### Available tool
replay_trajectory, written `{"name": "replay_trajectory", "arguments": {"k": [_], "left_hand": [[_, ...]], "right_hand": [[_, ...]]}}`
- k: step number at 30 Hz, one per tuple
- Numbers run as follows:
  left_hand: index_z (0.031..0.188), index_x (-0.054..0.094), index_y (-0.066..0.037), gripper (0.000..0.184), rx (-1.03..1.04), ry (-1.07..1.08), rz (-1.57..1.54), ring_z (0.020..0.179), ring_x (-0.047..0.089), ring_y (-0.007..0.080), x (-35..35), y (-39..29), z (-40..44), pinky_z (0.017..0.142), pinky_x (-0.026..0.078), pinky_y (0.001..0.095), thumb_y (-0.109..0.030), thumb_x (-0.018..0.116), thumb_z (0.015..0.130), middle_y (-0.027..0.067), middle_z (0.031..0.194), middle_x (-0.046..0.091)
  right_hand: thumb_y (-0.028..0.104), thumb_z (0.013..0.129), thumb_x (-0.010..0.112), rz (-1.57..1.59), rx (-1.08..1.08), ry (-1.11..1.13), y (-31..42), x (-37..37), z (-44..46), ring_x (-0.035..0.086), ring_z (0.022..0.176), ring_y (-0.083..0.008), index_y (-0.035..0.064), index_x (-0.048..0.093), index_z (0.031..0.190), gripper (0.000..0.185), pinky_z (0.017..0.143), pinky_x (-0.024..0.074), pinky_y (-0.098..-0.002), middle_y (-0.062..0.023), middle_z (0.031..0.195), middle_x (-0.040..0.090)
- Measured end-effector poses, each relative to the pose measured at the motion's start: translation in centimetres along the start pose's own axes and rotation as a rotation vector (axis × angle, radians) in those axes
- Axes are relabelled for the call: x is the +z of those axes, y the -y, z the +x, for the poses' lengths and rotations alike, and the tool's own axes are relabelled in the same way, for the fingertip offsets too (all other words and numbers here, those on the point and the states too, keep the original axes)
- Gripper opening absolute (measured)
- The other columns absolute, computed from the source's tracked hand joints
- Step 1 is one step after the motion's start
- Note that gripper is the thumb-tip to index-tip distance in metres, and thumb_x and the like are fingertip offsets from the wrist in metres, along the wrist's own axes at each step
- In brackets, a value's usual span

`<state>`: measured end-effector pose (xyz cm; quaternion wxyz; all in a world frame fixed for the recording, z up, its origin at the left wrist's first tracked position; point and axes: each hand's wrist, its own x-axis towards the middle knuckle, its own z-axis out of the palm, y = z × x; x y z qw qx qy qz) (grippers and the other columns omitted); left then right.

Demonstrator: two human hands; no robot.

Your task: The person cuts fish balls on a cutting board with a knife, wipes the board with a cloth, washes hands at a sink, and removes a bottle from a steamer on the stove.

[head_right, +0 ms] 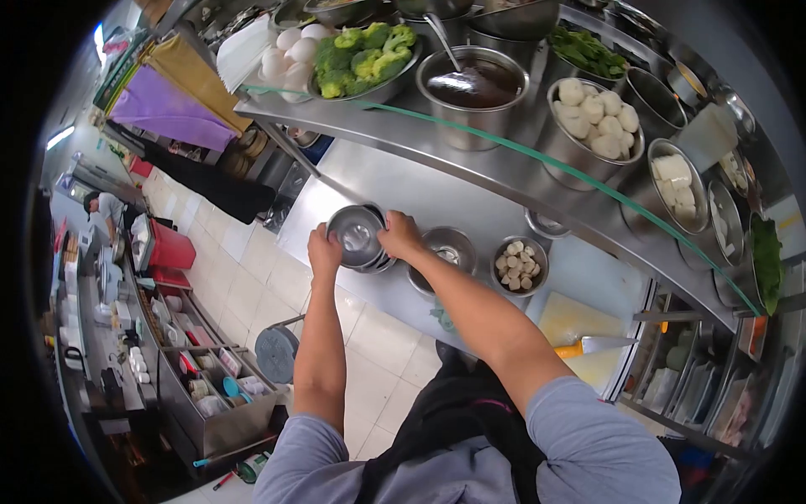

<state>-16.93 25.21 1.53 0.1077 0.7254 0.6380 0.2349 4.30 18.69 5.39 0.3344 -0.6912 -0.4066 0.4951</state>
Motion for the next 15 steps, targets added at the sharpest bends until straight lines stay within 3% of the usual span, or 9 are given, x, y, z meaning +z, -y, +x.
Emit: {"name": "replay_trajectory", "arguments": {"k": [1,4,6,11,14,15], "left_hand": [[0.122,0.063,0.001,0.031,-0.029,-0.024,-0.058,0.103,0.067,0.0493,-0.8,0.4,0.5,0.088,0.052,0.0539,-0.013,0.062,0.095,0.0295,0.107,0.07],[0.117,0.064,0.005,0.028,-0.143,-0.068,-0.202,0.1,0.066,0.0515,-3.4,0.6,1.0,0.087,0.052,0.0539,-0.012,0.063,0.094,0.0325,0.103,0.069],[0.105,0.063,0.002,0.017,-0.188,-0.078,-0.184,0.096,0.067,0.0513,-4.3,0.9,1.1,0.083,0.052,0.0553,-0.01,0.06,0.093,0.0297,0.098,0.071],[0.112,0.064,0.004,0.028,-0.216,0.112,-0.247,0.104,0.067,0.0511,-1.0,0.3,0.6,0.091,0.052,0.0544,-0.018,0.06,0.094,0.0322,0.107,0.069],[0.114,0.063,0.004,0.03,-0.179,0.221,-0.14,0.102,0.067,0.0502,1.2,-0.3,0.3,0.09,0.052,0.054,-0.019,0.059,0.096,0.0322,0.108,0.069],[0.113,0.064,0.003,0.033,-0.127,0.08,-0.165,0.102,0.067,0.0494,2.5,-0.1,-0.2,0.09,0.053,0.0528,-0.025,0.062,0.097,0.0314,0.11,0.069]], "right_hand": [[0.009,0.081,0.067,-0.199,-0.294,-0.238,-0.1,0.9,0.4,0.068,0.082,-0.0467,0.0009,0.058,0.088,0.013,0.074,0.0552,-0.0523,-0.0242,0.084,0.069],[0.009,0.08,0.067,-0.288,-0.365,-0.399,2.7,-0.8,-1.0,0.067,0.086,-0.049,0.0006,0.058,0.086,0.014,0.074,0.0531,-0.0541,-0.0258,0.087,0.068],[0.008,0.079,0.067,-0.304,-0.386,-0.416,2.9,-4.3,-2.2,0.065,0.079,-0.0463,0.0004,0.057,0.085,0.013,0.07,0.0516,-0.0508,-0.0247,0.084,0.067],[0.008,0.077,0.067,-0.344,-0.377,-0.398,-4.3,-12.4,-4.2,0.057,0.064,-0.0338,-0.0009,0.051,0.082,0.018,0.062,0.0463,-0.044,-0.0192,0.07,0.056],[0.014,0.081,0.072,-0.204,-0.204,-0.256,-9.7,-13.7,-5.4,0.061,0.063,-0.0274,-0.0005,0.051,0.08,0.025,0.061,0.048,-0.042,-0.0145,0.067,0.053],[0.02,0.083,0.075,-0.052,-0.049,-0.163,-10.4,-13.8,-6.5,0.062,0.063,-0.0248,-0.0004,0.051,0.08,0.032,0.061,0.0492,-0.0411,-0.0123,0.066,0.053]]}}
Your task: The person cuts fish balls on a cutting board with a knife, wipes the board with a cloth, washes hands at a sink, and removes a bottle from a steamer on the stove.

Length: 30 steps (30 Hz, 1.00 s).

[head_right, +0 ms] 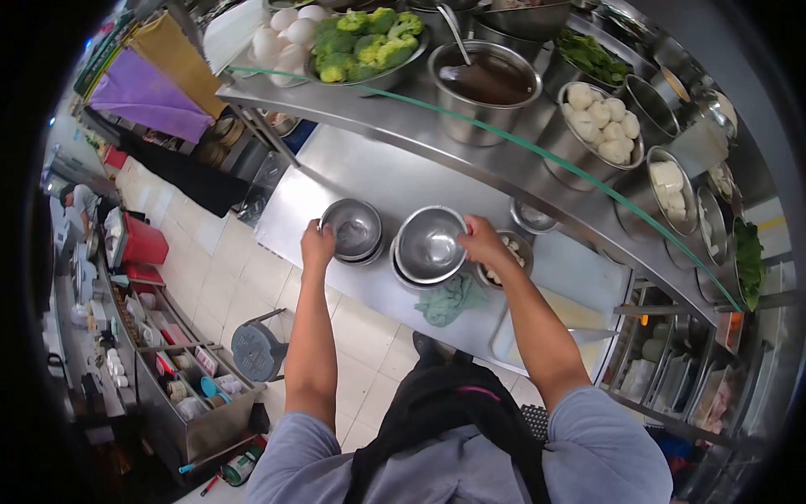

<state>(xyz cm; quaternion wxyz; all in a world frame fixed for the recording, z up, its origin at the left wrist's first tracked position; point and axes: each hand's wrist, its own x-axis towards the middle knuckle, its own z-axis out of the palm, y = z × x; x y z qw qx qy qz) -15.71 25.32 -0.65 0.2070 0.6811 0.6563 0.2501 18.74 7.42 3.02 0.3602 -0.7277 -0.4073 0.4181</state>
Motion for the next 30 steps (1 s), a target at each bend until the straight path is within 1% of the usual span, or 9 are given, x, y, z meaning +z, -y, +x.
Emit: {"name": "replay_trajectory", "arguments": {"k": [3,6,8,13,18,21,24,26,30], "left_hand": [[0.119,0.066,0.0,0.042,0.082,-0.013,-0.027,0.106,0.067,0.046,-2.8,-4.5,-3.2,0.093,0.052,0.0506,-0.036,0.062,0.099,0.0307,0.111,0.07],[0.125,0.065,-0.002,0.05,-0.031,0.556,0.021,0.087,0.072,0.0423,-1.2,-6.1,-9.0,0.08,0.057,0.0476,-0.045,0.058,0.101,0.0233,0.088,0.073],[0.135,0.056,0.0,0.052,-0.141,0.661,-0.001,0.067,0.072,0.038,1.0,-8.3,-13.8,0.066,0.058,0.0453,-0.041,0.056,0.103,0.0201,0.072,0.071],[0.146,0.035,0.004,0.055,-0.265,0.516,-0.37,0.053,0.07,0.0309,7.2,-11.1,-16.4,0.054,0.058,0.0411,-0.022,0.053,0.101,0.0207,0.064,0.068],[0.139,0.036,0.002,0.051,-0.098,0.39,-0.457,0.051,0.068,0.036,14.8,-11.7,-11.3,0.054,0.059,0.0439,-0.008,0.055,0.093,0.0248,0.072,0.069],[0.138,0.038,0.001,0.049,0.236,0.167,-0.256,0.052,0.068,0.0369,19.0,-11.8,-8.3,0.056,0.061,0.0434,-0.008,0.055,0.093,0.0269,0.078,0.07],[0.137,0.043,0.0,0.044,0.413,0.268,-0.103,0.055,0.07,0.0364,18.8,-14.8,-7.0,0.061,0.063,0.0434,-0.013,0.054,0.096,0.027,0.081,0.071],[0.139,0.047,-0.001,0.043,-0.085,0.596,-0.438,0.058,0.072,0.0366,13.8,-20.5,-7.9,0.066,0.063,0.0449,-0.019,0.054,0.1,0.0276,0.087,0.072],[0.141,0.049,-0.003,0.043,0.008,0.666,-0.357,0.062,0.073,0.0376,16.1,-19.7,-8.0,0.068,0.062,0.0459,-0.024,0.052,0.104,0.0252,0.089,0.074]], "right_hand": [[0.043,0.088,0.079,0.058,0.202,0.023,-3.4,-3.1,-1.1,0.069,0.072,-0.0269,0.0005,0.061,0.096,0.047,0.069,0.0556,-0.0405,-0.0094,0.075,0.066],[0.044,0.094,0.07,-0.532,0.086,-0.902,-7.4,-8.4,-0.5,0.072,0.086,-0.0309,0.0042,0.064,0.122,0.049,0.084,0.0574,-0.044,-0.0203,0.096,0.073],[0.05,0.095,0.063,-0.905,0.006,-0.883,-20.7,-13.6,4.9,0.07,0.107,-0.0374,0.0053,0.063,0.132,0.058,0.095,0.0533,-0.0494,-0.0237,0.118,0.071],[0.049,0.096,0.061,-0.715,0.128,-0.781,-15.3,-15.1,3.7,0.069,0.109,-0.0379,0.0051,0.062,0.132,0.057,0.096,0.0526,-0.0498,-0.0235,0.12,0.07],[0.048,0.097,0.059,-0.725,0.095,-0.833,-13.9,-16.7,3.5,0.068,0.111,-0.0384,0.005,0.062,0.133,0.056,0.097,0.0518,-0.0501,-0.0233,0.122,0.069],[0.048,0.098,0.059,-0.708,0.059,-0.818,-12.3,-16.3,4.1,0.067,0.112,-0.0387,0.0049,0.062,0.133,0.055,0.098,0.0514,-0.0503,-0.0232,0.123,0.069],[0.048,0.099,0.058,-0.606,0.013,-0.699,-9.7,-14.2,5.0,0.067,0.113,-0.039,0.0048,0.062,0.133,0.055,0.099,0.051,-0.0506,-0.0231,0.124,0.069],[0.047,0.099,0.057,-0.544,-0.003,-0.616,-8.2,-12.3,5.6,0.066,0.113,-0.0392,0.0048,0.062,0.133,0.055,0.099,0.0507,-0.0507,-0.023,0.125,0.068],[0.047,0.1,0.056,-0.523,-0.027,-0.558,-7.0,-10.4,6.1,0.065,0.115,-0.0396,0.0046,0.062,0.133,0.054,0.1,0.0501,-0.051,-0.0229,0.127,0.068]]}}
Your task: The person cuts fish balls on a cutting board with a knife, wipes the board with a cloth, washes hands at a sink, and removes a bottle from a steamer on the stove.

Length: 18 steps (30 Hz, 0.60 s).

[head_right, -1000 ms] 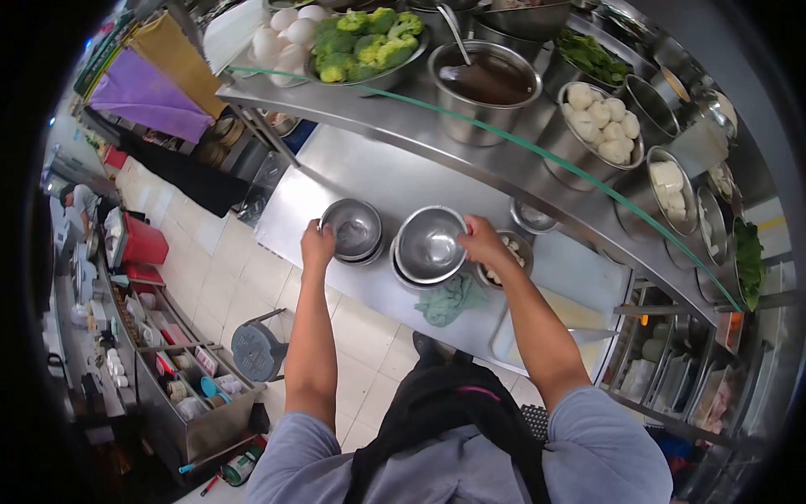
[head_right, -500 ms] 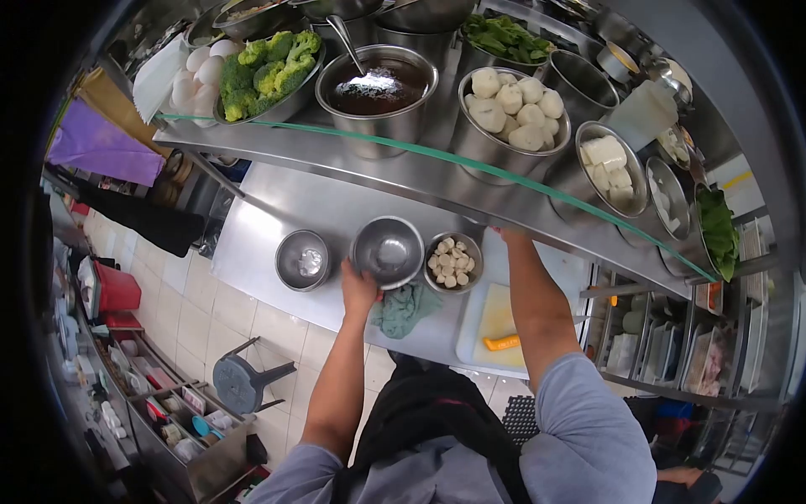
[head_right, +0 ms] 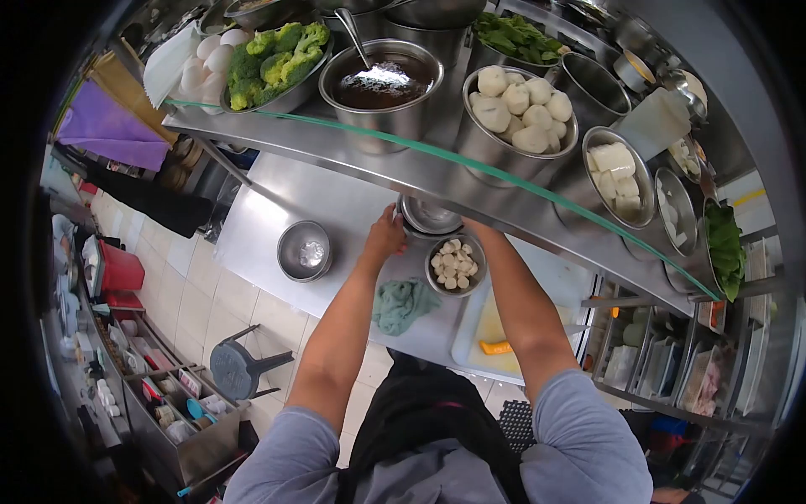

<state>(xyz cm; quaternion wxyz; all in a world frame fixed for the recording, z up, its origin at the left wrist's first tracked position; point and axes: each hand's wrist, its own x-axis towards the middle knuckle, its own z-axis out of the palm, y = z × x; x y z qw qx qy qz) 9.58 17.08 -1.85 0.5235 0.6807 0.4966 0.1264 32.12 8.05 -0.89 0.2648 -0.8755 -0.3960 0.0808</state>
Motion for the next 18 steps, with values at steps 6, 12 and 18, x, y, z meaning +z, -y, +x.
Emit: {"name": "replay_trajectory", "arguments": {"k": [6,12,18], "left_hand": [[0.136,0.055,-0.003,0.042,0.258,-0.188,-0.009,0.081,0.074,0.0388,-2.0,1.4,-3.6,0.077,0.057,0.0475,-0.029,0.057,0.103,0.0206,0.09,0.074],[0.13,0.061,-0.003,0.044,0.341,-0.309,-0.105,0.085,0.074,0.0362,-1.6,-3.5,-4.1,0.082,0.056,0.0457,-0.036,0.063,0.1,0.021,0.094,0.074],[0.134,0.06,-0.002,0.051,0.361,-0.305,-0.318,0.095,0.071,0.04,-1.5,-3.4,-2.6,0.088,0.055,0.0456,-0.027,0.067,0.09,0.0264,0.101,0.072]], "right_hand": [[0.046,0.101,0.054,-0.119,-0.028,-0.129,-1.8,-0.9,0.4,0.064,0.117,-0.0403,0.0044,0.062,0.133,0.053,0.101,0.0492,-0.0514,-0.0226,0.129,0.067],[0.045,0.102,0.052,-0.214,-0.07,-0.206,-2.5,-2.1,0.3,0.063,0.119,-0.0409,0.0043,0.062,0.133,0.052,0.102,0.0484,-0.0518,-0.0224,0.132,0.066],[0.046,0.102,0.053,0.505,0.09,0.272,5.4,-4.1,-2.2,0.064,0.114,-0.0411,0.0032,0.065,0.126,0.051,0.103,0.0474,-0.0505,-0.0224,0.127,0.068]]}}
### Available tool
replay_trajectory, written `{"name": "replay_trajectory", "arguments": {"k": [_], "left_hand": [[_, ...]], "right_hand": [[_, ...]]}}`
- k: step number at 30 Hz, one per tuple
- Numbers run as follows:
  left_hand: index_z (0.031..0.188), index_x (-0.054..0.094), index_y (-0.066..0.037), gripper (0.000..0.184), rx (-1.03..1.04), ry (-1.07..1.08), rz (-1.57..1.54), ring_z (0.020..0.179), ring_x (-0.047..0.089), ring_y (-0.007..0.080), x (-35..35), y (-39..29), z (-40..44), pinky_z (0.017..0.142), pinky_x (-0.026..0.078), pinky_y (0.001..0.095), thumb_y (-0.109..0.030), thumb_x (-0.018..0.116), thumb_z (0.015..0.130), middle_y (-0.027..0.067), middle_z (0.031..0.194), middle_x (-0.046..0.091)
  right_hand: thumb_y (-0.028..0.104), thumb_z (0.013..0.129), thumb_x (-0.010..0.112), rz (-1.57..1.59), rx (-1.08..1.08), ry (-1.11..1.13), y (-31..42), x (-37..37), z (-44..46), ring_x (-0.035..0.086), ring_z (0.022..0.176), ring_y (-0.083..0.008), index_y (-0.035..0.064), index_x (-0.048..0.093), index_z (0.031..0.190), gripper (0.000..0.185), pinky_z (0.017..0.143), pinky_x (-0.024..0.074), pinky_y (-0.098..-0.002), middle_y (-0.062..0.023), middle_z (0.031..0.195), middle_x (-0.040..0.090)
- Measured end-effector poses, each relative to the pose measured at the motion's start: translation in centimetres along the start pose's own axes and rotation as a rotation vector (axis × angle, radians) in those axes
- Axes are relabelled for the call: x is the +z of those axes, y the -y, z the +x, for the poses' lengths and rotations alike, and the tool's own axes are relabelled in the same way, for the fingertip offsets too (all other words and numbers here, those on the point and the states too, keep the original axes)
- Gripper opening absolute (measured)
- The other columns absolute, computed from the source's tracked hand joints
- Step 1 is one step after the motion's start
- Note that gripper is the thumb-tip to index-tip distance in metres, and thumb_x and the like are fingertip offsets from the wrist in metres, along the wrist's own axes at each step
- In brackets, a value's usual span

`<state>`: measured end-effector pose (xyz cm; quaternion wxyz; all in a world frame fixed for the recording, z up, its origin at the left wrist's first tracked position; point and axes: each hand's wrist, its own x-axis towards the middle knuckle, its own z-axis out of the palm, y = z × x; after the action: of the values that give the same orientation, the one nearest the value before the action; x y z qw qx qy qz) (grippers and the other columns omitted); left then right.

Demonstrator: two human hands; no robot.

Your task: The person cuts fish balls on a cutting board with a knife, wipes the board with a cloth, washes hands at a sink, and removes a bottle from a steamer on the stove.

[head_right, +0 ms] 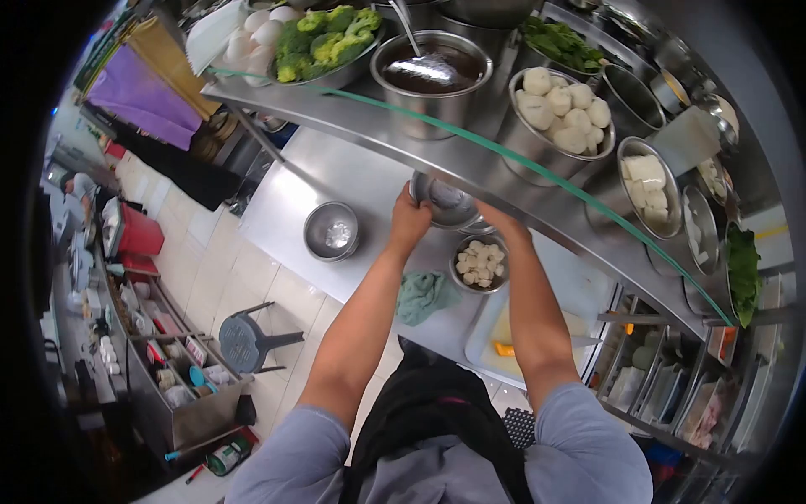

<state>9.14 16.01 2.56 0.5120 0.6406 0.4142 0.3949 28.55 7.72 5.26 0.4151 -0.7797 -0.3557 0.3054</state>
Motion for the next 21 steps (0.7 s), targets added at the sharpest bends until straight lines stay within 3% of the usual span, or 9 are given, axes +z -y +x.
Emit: {"name": "replay_trajectory", "arguments": {"k": [2,4,6,7,10,12,14,16,21], "left_hand": [[0.131,0.06,0.0,0.048,-0.151,-0.065,0.137,0.098,0.071,0.041,-4.6,-2.2,-1.1,0.089,0.054,0.047,-0.017,0.064,0.086,0.0276,0.102,0.071],[0.13,0.061,-0.001,0.046,0.095,-0.347,0.477,0.099,0.07,0.0417,-9.8,4.5,-1.5,0.087,0.054,0.0493,-0.013,0.063,0.085,0.0263,0.102,0.072],[0.128,0.062,-0.001,0.044,-0.249,-0.21,0.387,0.107,0.069,0.041,-16.6,1.6,-2.2,0.094,0.052,0.0534,-0.014,0.061,0.086,0.0261,0.112,0.071],[0.127,0.062,0.001,0.044,-0.198,-0.264,0.473,0.101,0.072,0.0397,-19.9,6.9,-1.3,0.091,0.055,0.0526,-0.015,0.062,0.086,0.0239,0.111,0.072],[0.124,0.062,0.003,0.045,-0.399,-0.268,0.259,0.095,0.073,0.04,-23.3,5.6,-2.0,0.09,0.056,0.0527,-0.019,0.065,0.084,0.0253,0.11,0.072],[0.12,0.06,0.005,0.043,-0.285,-0.197,0.951,0.09,0.074,0.0395,-25.3,9.4,-1.3,0.076,0.06,0.0496,-0.019,0.065,0.085,0.0288,0.109,0.071],[0.119,0.058,0.006,0.042,-0.376,-0.107,0.868,0.089,0.074,0.039,-26.0,11.9,-0.4,0.068,0.06,0.0469,-0.017,0.065,0.085,0.0304,0.108,0.071],[0.119,0.052,0.009,0.044,-0.557,-0.055,0.63,0.084,0.074,0.0356,-24.3,7.9,-0.9,0.047,0.056,0.0384,-0.015,0.065,0.085,0.0306,0.102,0.069],[0.12,0.05,0.008,0.043,-0.556,-0.047,0.255,0.078,0.072,0.0294,-26.1,13.9,-1.6,0.047,0.056,0.0368,-0.014,0.065,0.087,0.0238,0.099,0.066]], "right_hand": [[0.047,0.102,0.053,-0.441,-0.113,-0.026,-3.1,-0.5,2.4,0.064,0.113,-0.0378,0.0033,0.068,0.121,0.051,0.102,0.0472,-0.0469,-0.0194,0.121,0.071],[0.05,0.102,0.053,-0.464,-0.231,-0.092,-5.0,-2.4,2.9,0.066,0.11,-0.035,0.0032,0.069,0.119,0.052,0.099,0.0485,-0.0448,-0.0168,0.116,0.072],[0.052,0.102,0.053,-0.507,-0.306,-0.183,-5.5,-4.1,0.9,0.067,0.108,-0.0321,0.003,0.069,0.117,0.054,0.096,0.0497,-0.0428,-0.0141,0.112,0.073],[0.05,0.101,0.057,-0.333,-0.126,-0.074,-3.0,-3.9,-1.5,0.068,0.1,-0.0276,0.0038,0.07,0.115,0.05,0.089,0.0514,-0.0406,-0.011,0.106,0.073],[0.024,0.099,0.067,0.161,-0.203,0.172,-3.0,1.2,-6.9,0.067,0.088,-0.0172,0.0084,0.073,0.115,0.023,0.079,0.0544,-0.0344,-0.0074,0.1,0.074],[0.017,0.094,0.071,-0.017,-0.211,0.349,-2.9,5.7,-12.3,0.066,0.095,-0.0189,0.0103,0.071,0.115,0.022,0.084,0.0534,-0.0364,-0.0052,0.104,0.07],[0.021,0.091,0.075,-0.411,-0.595,0.037,-4.1,11.2,-17.6,0.061,0.113,-0.0306,0.0092,0.069,0.112,0.025,0.098,0.048,-0.0471,-0.01,0.123,0.064],[0.026,0.09,0.076,-0.504,-0.592,0.001,-7.8,15.5,-19.6,0.056,0.119,-0.0351,0.0087,0.068,0.111,0.029,0.102,0.0436,-0.0505,-0.0119,0.129,0.06],[0.035,0.09,0.076,-0.391,-0.25,-0.024,-7.5,19.2,-19.8,0.055,0.121,-0.0385,0.0085,0.064,0.114,0.038,0.106,0.0397,-0.0516,-0.014,0.128,0.059]]}}
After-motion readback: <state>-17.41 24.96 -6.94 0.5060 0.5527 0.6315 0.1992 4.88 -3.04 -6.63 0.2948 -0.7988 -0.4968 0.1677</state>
